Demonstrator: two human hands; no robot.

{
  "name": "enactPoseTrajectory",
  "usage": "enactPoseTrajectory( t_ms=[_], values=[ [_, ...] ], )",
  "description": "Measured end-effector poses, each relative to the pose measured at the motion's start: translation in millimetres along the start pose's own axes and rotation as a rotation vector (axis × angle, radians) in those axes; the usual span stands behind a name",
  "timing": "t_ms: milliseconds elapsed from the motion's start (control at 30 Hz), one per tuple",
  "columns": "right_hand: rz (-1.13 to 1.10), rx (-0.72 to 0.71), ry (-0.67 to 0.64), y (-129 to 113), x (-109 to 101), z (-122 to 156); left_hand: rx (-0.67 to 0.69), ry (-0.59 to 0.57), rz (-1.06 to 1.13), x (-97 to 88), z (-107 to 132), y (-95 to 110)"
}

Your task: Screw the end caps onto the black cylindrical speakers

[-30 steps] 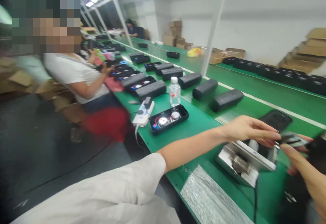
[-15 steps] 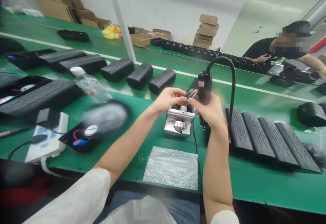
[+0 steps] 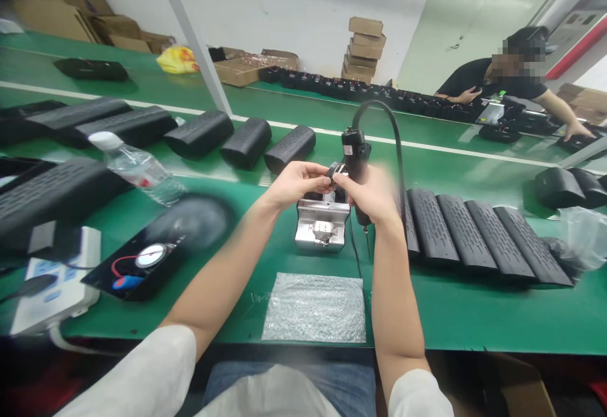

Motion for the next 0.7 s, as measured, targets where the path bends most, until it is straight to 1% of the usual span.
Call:
enactPoseTrajectory(
  t_ms=[300, 433, 533, 700],
  values=[
    [-0.01, 0.009, -0.006, 2.2, 0.0, -1.4, -0.097, 0.022, 0.022, 0.2, 1.2, -0.3],
    [-0.017, 0.003, 0.007, 3.0, 1.1, -2.2, -0.131, 0.064, -0.012, 1.8, 1.8, 1.4],
    [-0.013, -0.006, 0.015, 2.9, 0.9, -2.6, -0.13, 0.101, -0.056, 3.5, 2.3, 2.3],
    [0.004, -0.01, 0.026, 1.2, 1.4, -2.4, -0.09, 0.136, -0.122, 6.0, 2.7, 3.9]
  ],
)
Point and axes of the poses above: each hand's wrist, its own z-axis away from the middle knuckle, its own x-axis out of the palm, y = z × x, the point moved 3 cm from there along -z, towards the middle knuckle, and after that the axes turned 10 degrees about x, right-handed, at the moved point
